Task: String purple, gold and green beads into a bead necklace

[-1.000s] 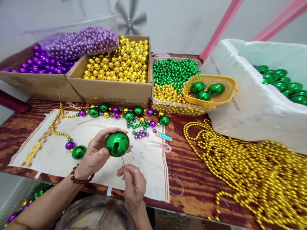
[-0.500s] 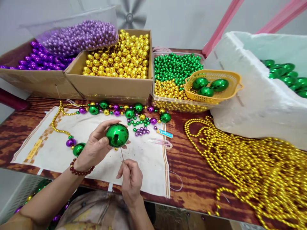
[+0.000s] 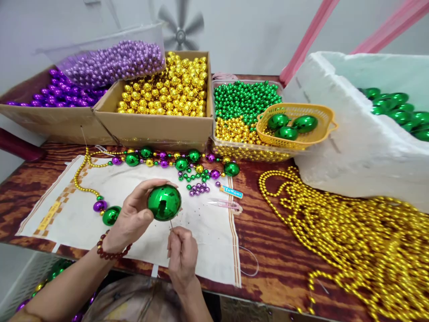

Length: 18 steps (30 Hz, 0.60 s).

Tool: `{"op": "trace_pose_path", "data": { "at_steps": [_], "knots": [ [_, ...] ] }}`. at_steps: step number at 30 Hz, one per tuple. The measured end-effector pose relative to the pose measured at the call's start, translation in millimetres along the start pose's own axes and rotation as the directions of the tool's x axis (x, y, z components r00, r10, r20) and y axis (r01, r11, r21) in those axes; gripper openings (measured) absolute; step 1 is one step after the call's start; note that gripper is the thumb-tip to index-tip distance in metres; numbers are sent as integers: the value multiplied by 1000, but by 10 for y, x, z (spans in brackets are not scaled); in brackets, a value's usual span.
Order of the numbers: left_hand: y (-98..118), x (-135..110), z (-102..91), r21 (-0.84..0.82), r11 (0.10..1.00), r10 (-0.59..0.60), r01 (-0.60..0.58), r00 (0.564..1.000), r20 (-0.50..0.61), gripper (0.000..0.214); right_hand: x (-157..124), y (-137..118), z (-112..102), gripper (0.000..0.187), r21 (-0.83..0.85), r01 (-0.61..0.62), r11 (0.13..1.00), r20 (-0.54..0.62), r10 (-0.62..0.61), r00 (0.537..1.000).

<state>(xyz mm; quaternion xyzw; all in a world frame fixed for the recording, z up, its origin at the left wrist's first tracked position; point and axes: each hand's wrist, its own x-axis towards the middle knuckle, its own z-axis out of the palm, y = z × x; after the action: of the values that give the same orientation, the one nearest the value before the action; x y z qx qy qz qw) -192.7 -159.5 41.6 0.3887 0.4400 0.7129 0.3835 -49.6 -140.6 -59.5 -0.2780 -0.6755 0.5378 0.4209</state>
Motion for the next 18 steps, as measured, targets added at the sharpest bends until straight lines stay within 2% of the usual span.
{"op": "trace_pose_path", "data": {
  "at_steps": [3, 7, 12, 15, 18],
  "knots": [
    [37, -7, 26, 85, 994, 73, -72, 997, -1, 48, 4, 20, 0, 18, 18, 2, 1000, 13, -3, 1000],
    [62, 11, 47, 93, 993, 80, -78, 997, -19, 51, -37, 47, 27, 15, -2, 37, 999, 57, -37, 998],
    [36, 4, 29, 66, 994, 93, -92, 996, -11, 50, -54, 13, 93, 18, 82, -3, 997, -45, 7, 999],
    [-1, -7, -2, 12, 999, 45, -45, 999, -29, 48, -64, -31, 94, 16, 98, -27, 995, -86, 36, 996],
    [-33, 18, -29, -60, 996, -73, 71, 997, -24, 48, -89, -50, 83, 16, 112, -52, 992, -93, 63, 994]
  ]
}}
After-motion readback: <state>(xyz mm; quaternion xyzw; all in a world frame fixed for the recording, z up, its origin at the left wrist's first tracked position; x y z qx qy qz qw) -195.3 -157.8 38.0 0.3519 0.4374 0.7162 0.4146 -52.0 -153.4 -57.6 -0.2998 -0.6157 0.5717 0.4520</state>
